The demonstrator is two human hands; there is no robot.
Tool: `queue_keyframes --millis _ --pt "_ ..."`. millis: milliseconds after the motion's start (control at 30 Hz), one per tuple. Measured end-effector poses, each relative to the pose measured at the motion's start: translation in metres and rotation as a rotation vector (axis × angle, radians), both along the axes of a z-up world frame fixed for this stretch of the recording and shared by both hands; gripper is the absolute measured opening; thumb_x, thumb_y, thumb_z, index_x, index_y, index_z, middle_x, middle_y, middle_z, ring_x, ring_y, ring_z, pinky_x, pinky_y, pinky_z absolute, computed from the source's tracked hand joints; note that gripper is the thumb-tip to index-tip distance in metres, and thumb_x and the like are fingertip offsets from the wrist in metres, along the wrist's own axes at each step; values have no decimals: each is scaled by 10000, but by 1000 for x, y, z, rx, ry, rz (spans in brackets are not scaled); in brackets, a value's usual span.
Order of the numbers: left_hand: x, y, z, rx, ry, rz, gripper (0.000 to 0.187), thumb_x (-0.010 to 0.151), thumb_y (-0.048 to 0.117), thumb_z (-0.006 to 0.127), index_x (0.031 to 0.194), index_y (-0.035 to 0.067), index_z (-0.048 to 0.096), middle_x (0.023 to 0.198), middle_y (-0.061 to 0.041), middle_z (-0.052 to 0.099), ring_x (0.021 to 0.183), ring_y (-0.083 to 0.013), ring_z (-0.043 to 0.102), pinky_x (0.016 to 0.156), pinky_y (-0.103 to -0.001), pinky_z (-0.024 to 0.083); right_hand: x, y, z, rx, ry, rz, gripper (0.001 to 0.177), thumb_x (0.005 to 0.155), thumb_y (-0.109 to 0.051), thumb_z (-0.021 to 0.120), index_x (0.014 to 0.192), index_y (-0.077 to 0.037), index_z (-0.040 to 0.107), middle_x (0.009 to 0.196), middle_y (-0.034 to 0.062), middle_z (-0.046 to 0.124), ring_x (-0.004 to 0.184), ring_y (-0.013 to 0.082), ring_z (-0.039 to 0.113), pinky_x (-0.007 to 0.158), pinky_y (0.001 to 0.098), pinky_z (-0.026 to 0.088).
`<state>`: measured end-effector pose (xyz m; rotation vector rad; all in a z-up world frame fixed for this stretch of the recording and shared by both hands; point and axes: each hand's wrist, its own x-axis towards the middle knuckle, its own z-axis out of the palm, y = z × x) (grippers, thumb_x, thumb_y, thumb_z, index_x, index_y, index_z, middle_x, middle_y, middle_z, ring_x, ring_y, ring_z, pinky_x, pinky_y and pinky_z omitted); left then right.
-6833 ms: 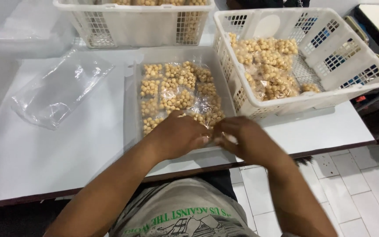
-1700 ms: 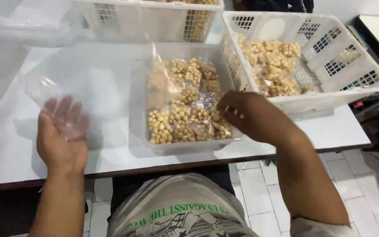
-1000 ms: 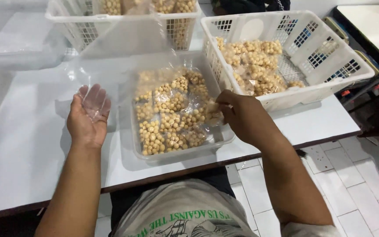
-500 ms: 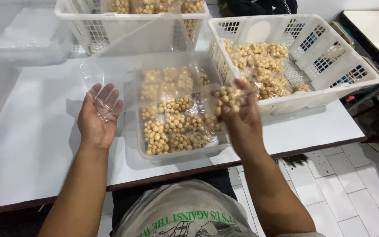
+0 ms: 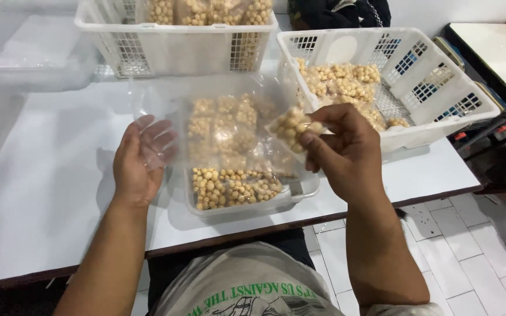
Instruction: Manually transferring small round snacks from a storage basket into individual plastic bags for packaging.
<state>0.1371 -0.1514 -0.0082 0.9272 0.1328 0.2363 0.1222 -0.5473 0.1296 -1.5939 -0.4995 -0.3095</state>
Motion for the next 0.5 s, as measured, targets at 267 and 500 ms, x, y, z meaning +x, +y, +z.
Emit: queue_keyframes --millis 267,500 --pt "-6 -22 10 175 -147 -131 717 1140 682 566 1679 210 538 1511 -162 818 1326 -294 840 994 -433 735 6 59 47 -462 22 396 344 1022 14 805 1356 -54 855 1261 238 891 1029 363 916 914 524 767" --pt "-15 -26 11 338 -212 -111 810 1170 720 441 1693 113 559 1541 -232 788 1336 -284 822 1024 -482 742 39 130 53 -747 -119 720 464 1108 79 621 1569 137 633 1397 481 737 1210 669 798 1028 779 688"
